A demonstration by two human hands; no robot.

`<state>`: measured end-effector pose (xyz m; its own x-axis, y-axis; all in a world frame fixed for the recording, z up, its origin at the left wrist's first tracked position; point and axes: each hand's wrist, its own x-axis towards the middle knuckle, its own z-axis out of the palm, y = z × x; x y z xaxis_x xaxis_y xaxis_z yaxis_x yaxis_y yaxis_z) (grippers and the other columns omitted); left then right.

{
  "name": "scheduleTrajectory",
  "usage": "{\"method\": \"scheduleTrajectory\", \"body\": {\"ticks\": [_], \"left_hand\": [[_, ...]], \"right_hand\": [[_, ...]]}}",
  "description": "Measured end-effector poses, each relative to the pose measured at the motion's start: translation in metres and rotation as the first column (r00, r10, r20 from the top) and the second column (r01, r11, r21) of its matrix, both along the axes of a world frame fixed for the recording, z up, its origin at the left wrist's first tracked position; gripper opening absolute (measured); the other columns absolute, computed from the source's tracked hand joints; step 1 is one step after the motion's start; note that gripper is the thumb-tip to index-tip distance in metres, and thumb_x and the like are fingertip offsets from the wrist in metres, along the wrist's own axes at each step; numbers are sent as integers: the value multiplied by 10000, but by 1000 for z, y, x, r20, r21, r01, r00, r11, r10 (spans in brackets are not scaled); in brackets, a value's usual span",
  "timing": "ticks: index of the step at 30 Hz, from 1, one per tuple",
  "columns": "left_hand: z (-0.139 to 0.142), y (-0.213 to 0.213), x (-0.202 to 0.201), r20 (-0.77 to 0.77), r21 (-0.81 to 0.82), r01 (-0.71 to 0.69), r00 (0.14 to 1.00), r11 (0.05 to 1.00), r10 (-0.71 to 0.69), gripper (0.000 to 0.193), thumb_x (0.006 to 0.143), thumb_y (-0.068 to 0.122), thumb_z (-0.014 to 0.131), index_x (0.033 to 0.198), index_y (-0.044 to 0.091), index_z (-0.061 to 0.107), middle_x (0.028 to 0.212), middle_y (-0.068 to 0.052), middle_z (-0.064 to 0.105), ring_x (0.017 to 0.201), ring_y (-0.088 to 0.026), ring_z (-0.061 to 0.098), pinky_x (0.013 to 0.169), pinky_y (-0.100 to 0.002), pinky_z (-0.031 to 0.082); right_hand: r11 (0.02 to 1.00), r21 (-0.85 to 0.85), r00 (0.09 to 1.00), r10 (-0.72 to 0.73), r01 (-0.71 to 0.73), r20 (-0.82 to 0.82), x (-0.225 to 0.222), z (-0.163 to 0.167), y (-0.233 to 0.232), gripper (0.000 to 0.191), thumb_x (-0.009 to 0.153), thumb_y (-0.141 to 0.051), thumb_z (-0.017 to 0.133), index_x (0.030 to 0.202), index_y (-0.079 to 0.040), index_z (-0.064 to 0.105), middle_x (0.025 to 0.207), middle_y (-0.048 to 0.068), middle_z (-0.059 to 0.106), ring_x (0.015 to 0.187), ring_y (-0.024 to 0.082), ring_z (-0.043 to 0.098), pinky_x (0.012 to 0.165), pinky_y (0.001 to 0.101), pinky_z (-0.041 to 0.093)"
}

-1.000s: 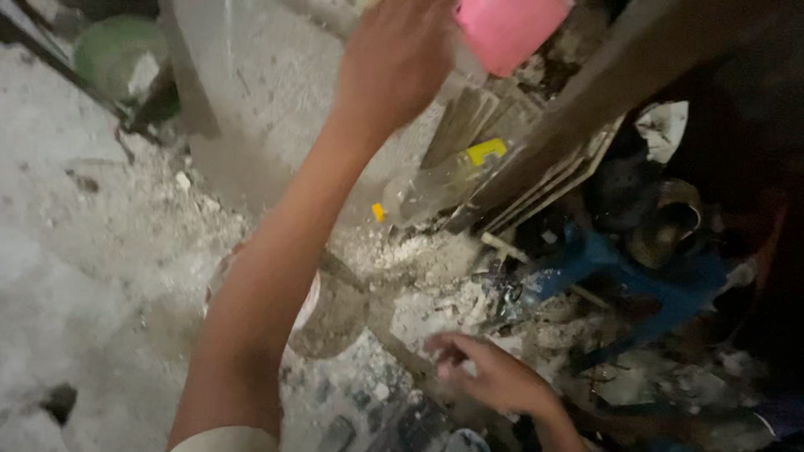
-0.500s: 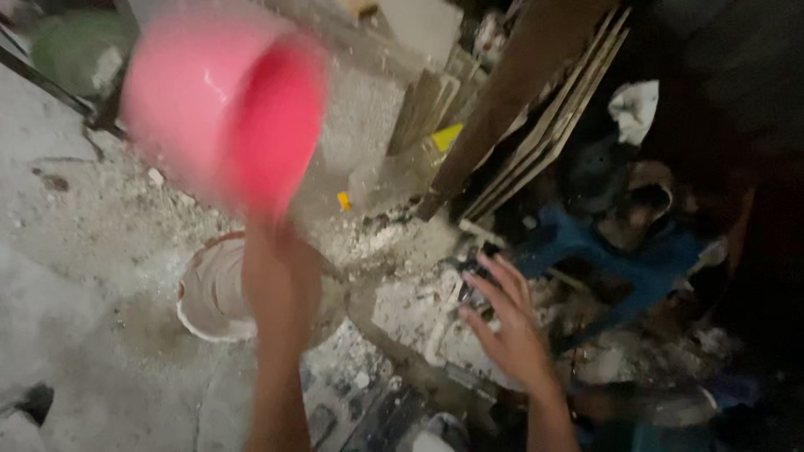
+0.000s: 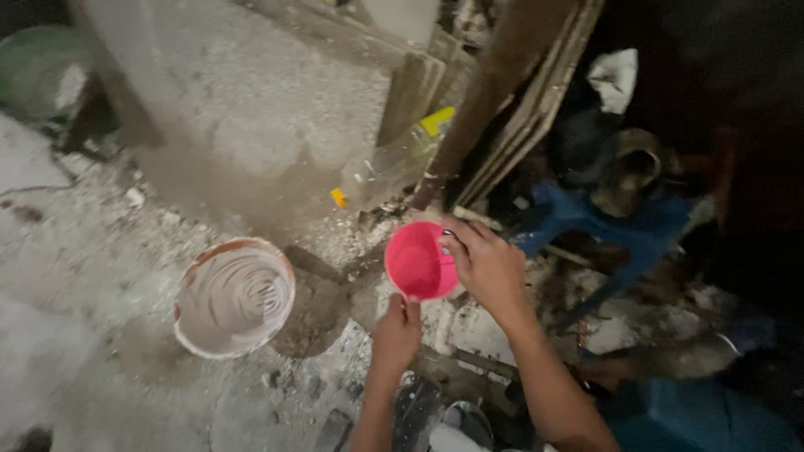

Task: The person washes their hands with soap at a tap, dries them with a cloth, then uses a brush to apply brown stain along a long plaster cornice molding, and finally rinses a pink bowl under the tap.

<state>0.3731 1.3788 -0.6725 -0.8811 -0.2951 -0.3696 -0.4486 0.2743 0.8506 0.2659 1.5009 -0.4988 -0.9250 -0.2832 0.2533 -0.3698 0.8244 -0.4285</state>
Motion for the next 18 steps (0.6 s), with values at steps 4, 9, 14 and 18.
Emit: {"method": "scheduleTrajectory", "body": {"ticks": [4,9,14,18], "left_hand": [[39,-7,-12,-6,-40,15,1000,999,-15,360,1010,387,497,998,42,599,860,-274,694,874,-509,663,705,-589,481],[58,-6,-13,0,-37,23,1000,999,-23,379,1008,403,487,1014,43,607,894,-284,700,903,-511,662,732,-590,489],[64,-9,-11,-18,-30,22,1000,999,-22,387,1011,392,474,1031,32,616,933,-292,699,933,-527,641,762,-596,482],[68,-12,-10,42,-48,22,999,999,-20,402,1016,408,470,1029,35,619,945,-295,699,947,-525,640,778,-601,478]], "right_hand": [[998,-50,998,32,-35,-61,4,1,4,262,974,-291,646,1201,-191,732,1098,75,750,899,339,720,681,428,577],[995,-79,995,62,-69,-83,3,-1,9,256,978,-277,668,1203,-170,728,1068,94,750,902,342,721,702,428,578],[993,-74,993,81,-87,-89,2,-5,13,298,979,-238,663,1265,-160,694,1086,120,748,919,357,723,708,437,576],[989,-100,992,105,-112,-73,-1,-9,18,375,985,-212,630,1353,-142,627,1141,149,737,925,366,726,710,449,574]]}}
